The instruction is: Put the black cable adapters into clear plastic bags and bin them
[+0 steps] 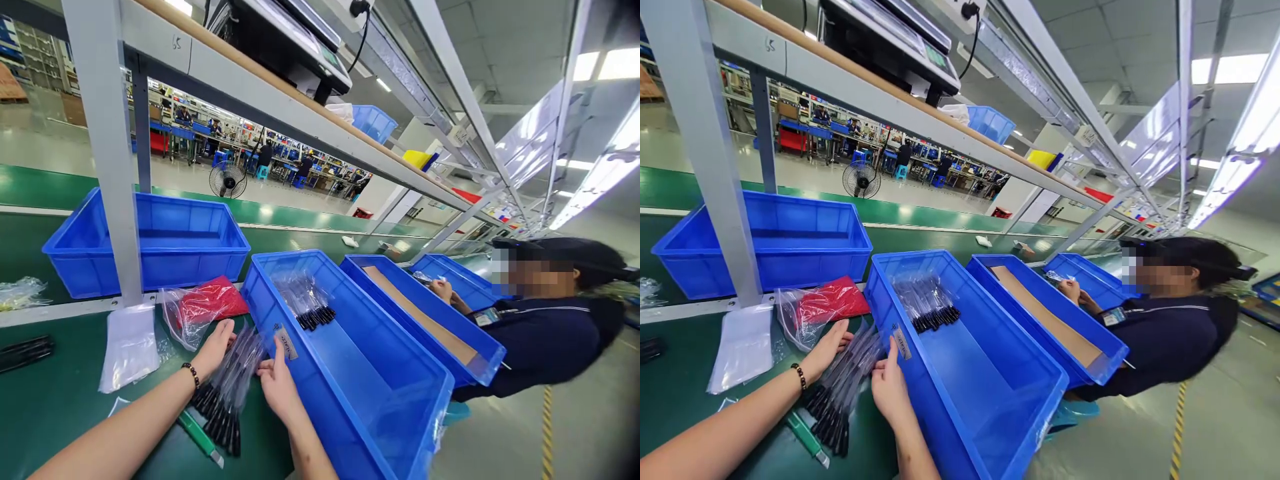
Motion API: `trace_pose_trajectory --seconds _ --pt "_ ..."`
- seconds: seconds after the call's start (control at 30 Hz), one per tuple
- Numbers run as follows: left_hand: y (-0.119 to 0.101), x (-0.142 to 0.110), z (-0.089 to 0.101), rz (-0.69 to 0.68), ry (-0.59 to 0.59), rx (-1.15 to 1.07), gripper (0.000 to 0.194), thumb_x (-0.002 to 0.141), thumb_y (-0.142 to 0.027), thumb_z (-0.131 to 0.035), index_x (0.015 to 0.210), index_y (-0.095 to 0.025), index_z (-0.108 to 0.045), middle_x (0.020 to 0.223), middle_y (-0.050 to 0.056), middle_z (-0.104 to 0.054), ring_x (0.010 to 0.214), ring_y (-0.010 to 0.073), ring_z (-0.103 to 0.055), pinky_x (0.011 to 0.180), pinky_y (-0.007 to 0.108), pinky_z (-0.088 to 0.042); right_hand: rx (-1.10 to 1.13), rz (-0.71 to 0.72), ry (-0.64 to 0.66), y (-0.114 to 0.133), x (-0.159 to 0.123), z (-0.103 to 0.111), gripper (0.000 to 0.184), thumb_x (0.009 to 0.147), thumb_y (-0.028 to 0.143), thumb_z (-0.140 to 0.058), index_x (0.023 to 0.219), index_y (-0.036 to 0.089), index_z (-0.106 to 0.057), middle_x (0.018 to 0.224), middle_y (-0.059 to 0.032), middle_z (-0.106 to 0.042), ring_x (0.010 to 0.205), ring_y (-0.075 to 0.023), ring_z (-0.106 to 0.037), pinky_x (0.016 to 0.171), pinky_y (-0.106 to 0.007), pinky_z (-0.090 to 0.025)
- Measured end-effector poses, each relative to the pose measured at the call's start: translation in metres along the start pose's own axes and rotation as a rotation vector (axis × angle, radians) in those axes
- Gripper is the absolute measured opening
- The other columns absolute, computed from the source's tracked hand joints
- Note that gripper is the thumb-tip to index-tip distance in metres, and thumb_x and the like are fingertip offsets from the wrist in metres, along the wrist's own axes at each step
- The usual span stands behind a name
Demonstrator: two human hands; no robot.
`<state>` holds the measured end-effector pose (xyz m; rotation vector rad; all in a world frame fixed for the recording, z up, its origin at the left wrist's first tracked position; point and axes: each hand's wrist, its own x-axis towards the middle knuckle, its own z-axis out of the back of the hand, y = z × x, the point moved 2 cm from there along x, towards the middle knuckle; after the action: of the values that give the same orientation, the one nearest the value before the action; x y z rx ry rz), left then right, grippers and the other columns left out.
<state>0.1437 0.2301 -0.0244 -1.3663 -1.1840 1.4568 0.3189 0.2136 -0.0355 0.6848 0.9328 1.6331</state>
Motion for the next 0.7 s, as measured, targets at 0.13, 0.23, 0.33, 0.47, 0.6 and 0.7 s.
trace_pose_trajectory --seconds 0.13,0.23,0.33,0.47,0.6,0.7 --pt "-0.002 0.001 -0.011 0.039 0.133 -0.040 0.060 0.076 -0.062 -0.034 0.113 -0.016 -0.044 0.083 0.006 -0.060 0.078 0.0188 -0.057 0.075 0.032 -0.042 -0.344 0.236 -0.126 -0.013 -0.031 -0.002 0.080 0.073 0.005 -0.040 0.138 0.018 0.005 0.093 -0.0061 -0.057 0.082 -0.0178 -0.056 0.076 -0.034 -0.046" --pt "-0.002 0.001 -0.021 0.064 0.238 -0.058 0.061 0.075 -0.062 -0.037 0.114 -0.016 -0.045 0.081 0.004 -0.061 0.076 0.0181 -0.057 0.073 0.030 -0.042 -0.655 0.300 -0.170 -0.010 -0.042 0.005 0.078 0.077 0.011 -0.044 0.138 0.017 0.004 0.091 -0.0084 -0.057 0.083 -0.0225 -0.054 0.075 -0.040 -0.045" --pt "0.000 -0.002 -0.031 0.103 0.342 -0.073 0.063 0.074 -0.064 -0.038 0.113 -0.015 -0.049 0.077 0.005 -0.064 0.073 0.0193 -0.059 0.071 0.031 -0.042 -0.897 0.298 -0.117 0.007 -0.048 0.016 0.085 0.072 0.021 -0.057 0.139 0.020 -0.005 0.113 -0.0144 -0.047 0.103 -0.0300 -0.045 0.087 -0.047 -0.038" --pt "0.000 -0.009 -0.044 0.143 0.461 -0.079 0.066 0.072 -0.065 -0.038 0.107 -0.012 -0.058 0.071 0.008 -0.066 0.073 0.0237 -0.061 0.073 0.035 -0.044 -1.023 0.394 0.103 0.036 -0.048 0.021 0.116 0.047 0.040 -0.076 0.138 0.020 -0.006 0.140 -0.0169 -0.013 0.126 -0.0386 -0.011 0.100 -0.055 -0.011" --pt "-0.010 -0.015 -0.035 0.054 0.393 -0.059 0.064 0.071 -0.061 -0.046 0.113 -0.014 -0.055 0.080 0.008 -0.067 0.086 0.0255 -0.060 0.084 0.037 -0.042 -0.994 0.369 0.360 0.045 -0.039 0.022 0.125 0.044 0.041 -0.075 0.138 0.015 0.004 0.125 -0.0178 -0.037 0.115 -0.0324 -0.034 0.099 -0.049 -0.015" --pt "-0.028 -0.032 -0.008 -0.087 0.241 -0.041 0.063 0.075 -0.057 -0.044 0.123 -0.017 -0.045 0.100 0.007 -0.064 0.102 0.0229 -0.052 0.097 0.034 -0.031 -0.979 0.332 0.448 0.046 -0.034 0.022 0.123 0.046 0.035 -0.072 0.138 0.016 0.008 0.113 -0.0133 -0.046 0.099 -0.0278 -0.045 0.090 -0.043 -0.028"
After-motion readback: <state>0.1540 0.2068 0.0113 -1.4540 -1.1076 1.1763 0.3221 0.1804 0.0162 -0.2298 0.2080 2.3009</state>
